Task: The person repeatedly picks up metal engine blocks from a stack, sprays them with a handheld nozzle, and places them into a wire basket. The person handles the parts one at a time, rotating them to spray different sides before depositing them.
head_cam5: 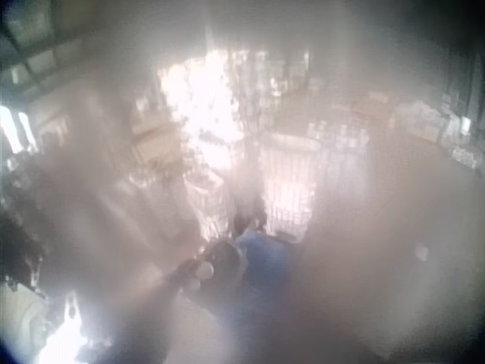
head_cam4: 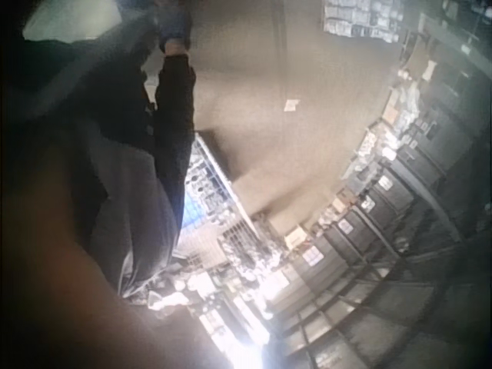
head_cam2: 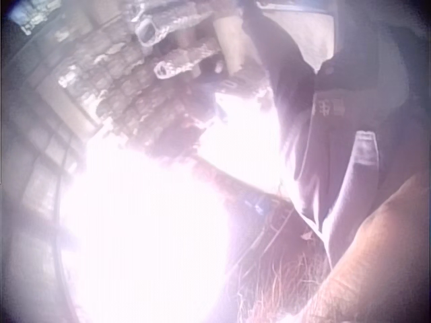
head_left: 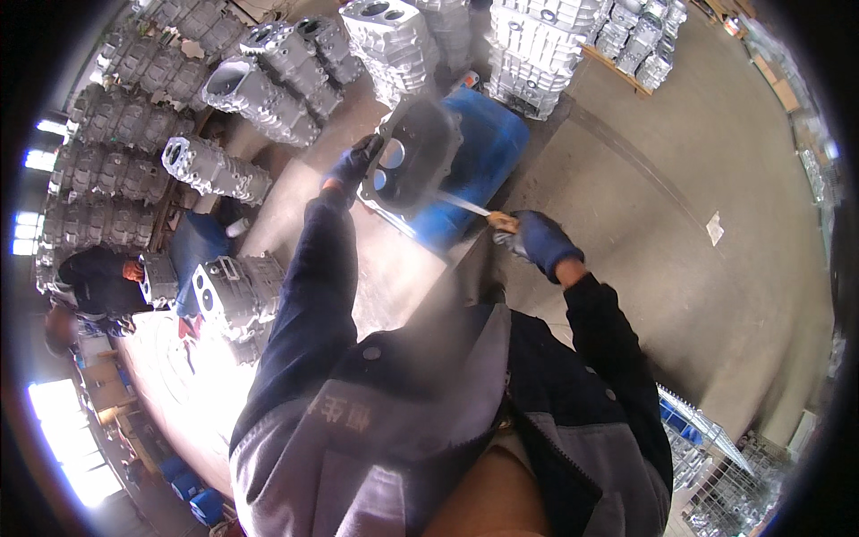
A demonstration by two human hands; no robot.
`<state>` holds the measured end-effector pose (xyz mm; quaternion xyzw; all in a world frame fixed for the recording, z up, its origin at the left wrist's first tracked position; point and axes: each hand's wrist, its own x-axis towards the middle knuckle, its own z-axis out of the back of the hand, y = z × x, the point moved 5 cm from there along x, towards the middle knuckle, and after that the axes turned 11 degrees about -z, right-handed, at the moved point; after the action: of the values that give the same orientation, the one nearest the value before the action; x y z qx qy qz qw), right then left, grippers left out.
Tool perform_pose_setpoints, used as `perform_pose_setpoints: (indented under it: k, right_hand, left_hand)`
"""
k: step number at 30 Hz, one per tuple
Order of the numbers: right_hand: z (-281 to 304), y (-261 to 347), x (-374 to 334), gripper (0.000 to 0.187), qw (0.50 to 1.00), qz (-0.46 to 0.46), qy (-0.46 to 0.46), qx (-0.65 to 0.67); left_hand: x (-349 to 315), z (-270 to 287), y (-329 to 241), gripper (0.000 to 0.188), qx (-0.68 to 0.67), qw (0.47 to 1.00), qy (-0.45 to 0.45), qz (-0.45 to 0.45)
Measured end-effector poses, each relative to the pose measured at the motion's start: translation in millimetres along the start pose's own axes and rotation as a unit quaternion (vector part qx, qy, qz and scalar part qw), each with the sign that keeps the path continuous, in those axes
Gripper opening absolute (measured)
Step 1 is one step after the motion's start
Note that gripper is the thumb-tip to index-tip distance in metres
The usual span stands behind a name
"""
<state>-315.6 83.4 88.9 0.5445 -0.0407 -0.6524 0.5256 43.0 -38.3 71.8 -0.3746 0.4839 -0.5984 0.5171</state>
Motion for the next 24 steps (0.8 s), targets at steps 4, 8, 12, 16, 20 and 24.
perform_pose_setpoints:
  k: [4, 8, 12, 16, 20, 24]
  right_hand:
    - [3, 53, 42, 0.029, 0.971, 0.003, -0.175, -0.163]
    - [-23, 65, 60, 0.04, 0.999, 0.023, 0.026, -0.038]
    - [-1, 57, 58, 0.039, 0.977, 0.062, -0.153, -0.136]
    - [-19, 45, 53, 0.044, 0.991, 0.043, 0.088, -0.092]
    - [12, 30, 41, 0.042, 0.978, 0.095, -0.188, 0.004]
    - [-4, -28, 47, 0.024, 0.99, -0.038, 0.09, 0.099]
  left_hand:
    - [-3, -1, 1, 0.053, -0.038, 0.998, -0.006, 0.05]
    - [4, 6, 12, 0.052, -0.008, 1.0, -0.027, 0.01]
    - [8, 10, 25, 0.053, -0.044, 0.998, -0.035, -0.011]
    - [10, 7, 22, 0.057, -0.043, 0.999, -0.03, -0.004]
    - [12, -6, 20, 0.058, -0.01, 0.998, -0.052, 0.028]
    - [19, -32, 16, 0.06, 0.095, 0.994, -0.054, -0.029]
